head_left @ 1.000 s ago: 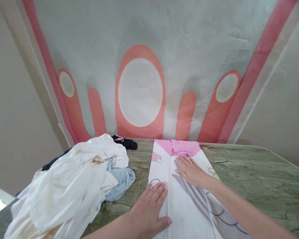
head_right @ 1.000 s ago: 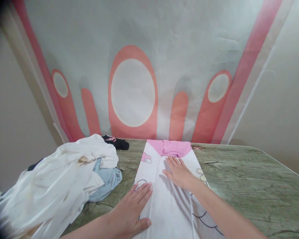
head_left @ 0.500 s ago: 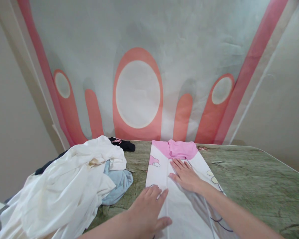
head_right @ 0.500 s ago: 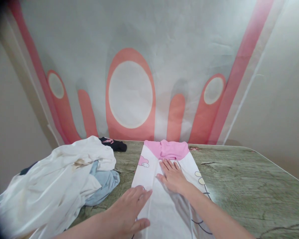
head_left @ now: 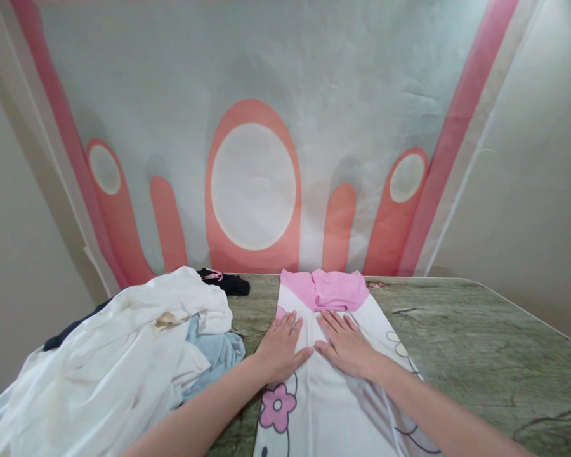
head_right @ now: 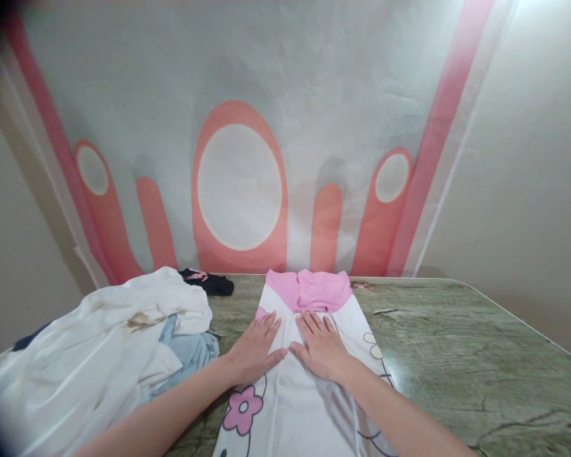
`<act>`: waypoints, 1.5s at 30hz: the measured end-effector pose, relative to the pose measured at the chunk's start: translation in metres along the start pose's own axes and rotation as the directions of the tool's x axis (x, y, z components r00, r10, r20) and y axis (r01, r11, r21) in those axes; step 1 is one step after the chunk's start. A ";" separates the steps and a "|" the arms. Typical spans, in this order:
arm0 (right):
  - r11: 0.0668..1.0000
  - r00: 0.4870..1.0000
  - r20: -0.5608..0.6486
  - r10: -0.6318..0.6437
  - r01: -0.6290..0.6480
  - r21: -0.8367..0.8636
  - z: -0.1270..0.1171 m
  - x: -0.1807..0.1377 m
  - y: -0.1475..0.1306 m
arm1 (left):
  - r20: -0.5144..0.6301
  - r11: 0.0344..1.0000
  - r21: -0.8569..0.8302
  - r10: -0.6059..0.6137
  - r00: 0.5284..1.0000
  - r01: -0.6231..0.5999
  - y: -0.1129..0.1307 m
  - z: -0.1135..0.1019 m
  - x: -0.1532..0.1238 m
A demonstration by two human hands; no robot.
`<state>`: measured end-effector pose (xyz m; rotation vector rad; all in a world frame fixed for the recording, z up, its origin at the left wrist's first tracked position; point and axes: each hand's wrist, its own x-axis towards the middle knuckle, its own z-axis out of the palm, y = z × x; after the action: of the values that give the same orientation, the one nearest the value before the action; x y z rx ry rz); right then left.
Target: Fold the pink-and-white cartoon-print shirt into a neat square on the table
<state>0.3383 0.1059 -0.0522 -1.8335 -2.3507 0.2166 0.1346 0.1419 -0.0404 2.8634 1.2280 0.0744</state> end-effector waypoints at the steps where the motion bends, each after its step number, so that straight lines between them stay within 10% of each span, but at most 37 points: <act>1: 1.000 1.000 0.004 -0.004 0.004 0.004 -0.001 -0.003 -0.002 | 0.004 1.000 -0.002 -0.003 1.000 0.003 0.002 -0.001 -0.005; 20: 0.986 0.999 0.032 -0.029 0.024 0.163 -0.015 -0.057 -0.027 | 0.185 0.994 -0.075 -0.068 0.980 0.083 0.042 -0.031 -0.057; 26: 0.971 0.974 -0.203 0.097 -0.048 0.236 -0.045 0.006 0.040 | 0.035 0.995 -0.098 0.004 0.999 0.000 0.024 -0.032 0.009; 34: 0.995 0.971 -0.220 0.092 -0.082 0.052 -0.013 0.082 0.115 | -0.089 0.969 -0.133 0.196 0.977 -0.207 0.027 0.004 0.136; 45: 0.961 0.953 -0.137 0.271 -0.276 -0.017 0.014 0.069 0.152 | -0.109 0.973 -0.230 -0.022 0.994 -0.004 -0.009 0.023 0.140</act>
<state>0.4625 0.2095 -0.0952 -2.1168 -2.0205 0.0793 0.2264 0.2494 -0.0591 2.6842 1.1633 0.3556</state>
